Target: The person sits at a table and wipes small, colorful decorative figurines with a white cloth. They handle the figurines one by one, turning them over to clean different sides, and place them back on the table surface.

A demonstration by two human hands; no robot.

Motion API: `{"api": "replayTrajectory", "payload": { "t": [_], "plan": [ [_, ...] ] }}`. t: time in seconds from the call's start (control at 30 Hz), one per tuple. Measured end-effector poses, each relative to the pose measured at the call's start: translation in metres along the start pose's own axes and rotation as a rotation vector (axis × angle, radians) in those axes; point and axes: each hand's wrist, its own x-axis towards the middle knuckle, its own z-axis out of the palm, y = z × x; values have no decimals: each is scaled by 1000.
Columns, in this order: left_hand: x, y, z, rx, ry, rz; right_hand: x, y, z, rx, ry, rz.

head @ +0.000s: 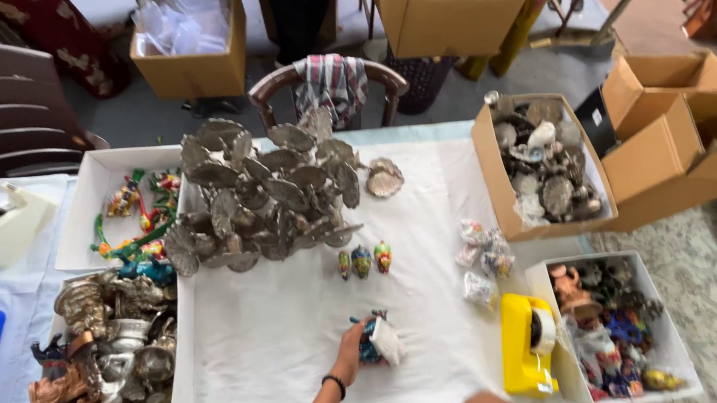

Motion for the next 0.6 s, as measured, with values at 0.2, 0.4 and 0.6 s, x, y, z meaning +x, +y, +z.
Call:
{"api": "replayTrajectory", "payload": {
  "t": [0.2,0.4,0.6],
  "plan": [
    [-1,4,6,-39,14,-107,93,-20,-12,89,322,-353],
    [32,-21,-18,20,44,-24,174,-19,-2,117,513,-551],
    [-8,23,15,-54,-2,-106,176,43,106,431,373,-240]
  ]
}}
